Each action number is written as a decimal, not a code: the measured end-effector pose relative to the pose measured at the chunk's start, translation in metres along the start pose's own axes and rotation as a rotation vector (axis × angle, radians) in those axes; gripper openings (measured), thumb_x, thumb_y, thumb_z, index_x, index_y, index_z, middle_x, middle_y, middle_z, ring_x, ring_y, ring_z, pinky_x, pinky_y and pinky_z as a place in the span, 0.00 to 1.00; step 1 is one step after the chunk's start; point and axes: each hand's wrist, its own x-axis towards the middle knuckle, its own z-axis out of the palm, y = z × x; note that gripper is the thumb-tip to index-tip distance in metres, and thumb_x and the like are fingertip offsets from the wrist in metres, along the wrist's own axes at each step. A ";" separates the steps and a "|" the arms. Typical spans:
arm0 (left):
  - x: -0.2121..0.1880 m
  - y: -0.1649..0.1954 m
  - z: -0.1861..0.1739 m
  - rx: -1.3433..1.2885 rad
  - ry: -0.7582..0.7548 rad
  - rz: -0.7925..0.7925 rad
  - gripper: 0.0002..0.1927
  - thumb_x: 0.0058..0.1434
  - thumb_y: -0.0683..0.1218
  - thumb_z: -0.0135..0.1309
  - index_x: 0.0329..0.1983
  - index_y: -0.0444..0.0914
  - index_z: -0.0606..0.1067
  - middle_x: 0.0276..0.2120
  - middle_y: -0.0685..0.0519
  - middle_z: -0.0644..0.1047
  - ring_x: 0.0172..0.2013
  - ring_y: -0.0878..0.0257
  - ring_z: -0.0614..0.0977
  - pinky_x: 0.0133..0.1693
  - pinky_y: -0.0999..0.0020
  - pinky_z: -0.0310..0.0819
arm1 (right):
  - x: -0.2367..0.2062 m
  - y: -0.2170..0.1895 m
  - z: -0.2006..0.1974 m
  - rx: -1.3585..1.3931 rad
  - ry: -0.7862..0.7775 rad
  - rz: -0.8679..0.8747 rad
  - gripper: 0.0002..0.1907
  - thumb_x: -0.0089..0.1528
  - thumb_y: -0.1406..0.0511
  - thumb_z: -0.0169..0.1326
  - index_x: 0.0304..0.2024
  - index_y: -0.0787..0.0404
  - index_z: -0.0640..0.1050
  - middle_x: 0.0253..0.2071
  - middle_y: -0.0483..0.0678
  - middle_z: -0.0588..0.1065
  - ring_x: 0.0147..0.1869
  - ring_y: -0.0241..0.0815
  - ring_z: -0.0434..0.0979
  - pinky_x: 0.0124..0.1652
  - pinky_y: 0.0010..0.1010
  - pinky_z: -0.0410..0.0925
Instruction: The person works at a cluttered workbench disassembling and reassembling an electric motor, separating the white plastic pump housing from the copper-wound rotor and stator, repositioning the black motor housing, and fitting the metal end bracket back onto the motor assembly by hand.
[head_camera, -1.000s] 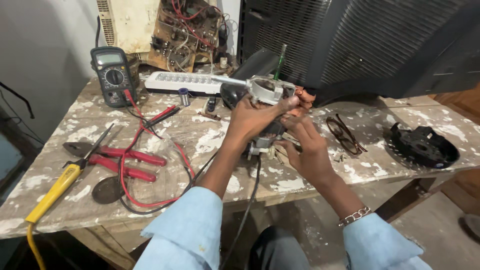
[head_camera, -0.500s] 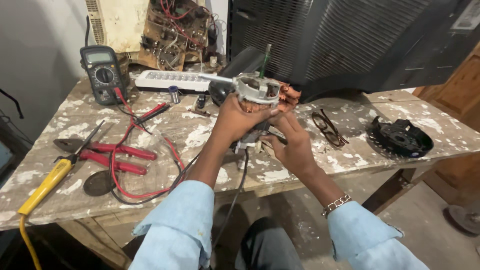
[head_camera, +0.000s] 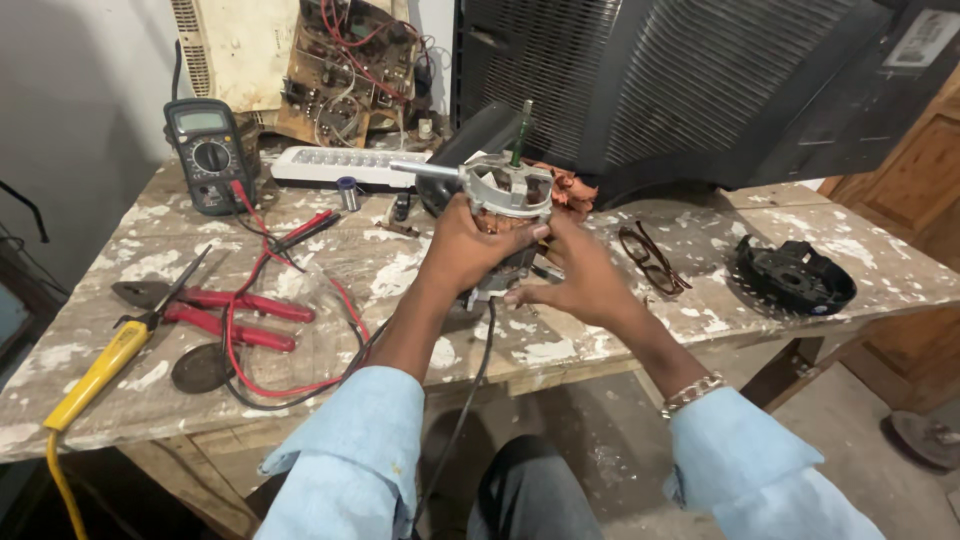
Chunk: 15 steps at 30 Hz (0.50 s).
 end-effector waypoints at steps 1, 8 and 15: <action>0.004 -0.002 -0.001 -0.017 -0.025 -0.006 0.21 0.52 0.48 0.71 0.48 0.36 0.82 0.42 0.52 0.86 0.43 0.65 0.86 0.48 0.69 0.81 | 0.003 0.002 0.002 -0.069 0.033 -0.013 0.42 0.46 0.63 0.75 0.58 0.65 0.68 0.57 0.54 0.71 0.63 0.52 0.74 0.58 0.43 0.70; 0.033 -0.023 -0.019 0.069 -0.243 -0.059 0.26 0.55 0.53 0.68 0.54 0.36 0.80 0.47 0.51 0.85 0.46 0.64 0.84 0.52 0.66 0.78 | 0.016 0.023 0.007 -0.181 0.054 -0.084 0.35 0.54 0.63 0.71 0.59 0.65 0.68 0.54 0.56 0.75 0.59 0.54 0.78 0.55 0.42 0.73; -0.001 -0.024 -0.063 0.727 -0.123 0.363 0.62 0.32 0.55 0.80 0.68 0.28 0.63 0.66 0.37 0.63 0.62 0.40 0.71 0.61 0.51 0.67 | 0.027 0.035 0.009 0.122 -0.048 -0.120 0.38 0.59 0.70 0.63 0.68 0.67 0.60 0.65 0.56 0.67 0.69 0.50 0.71 0.63 0.39 0.66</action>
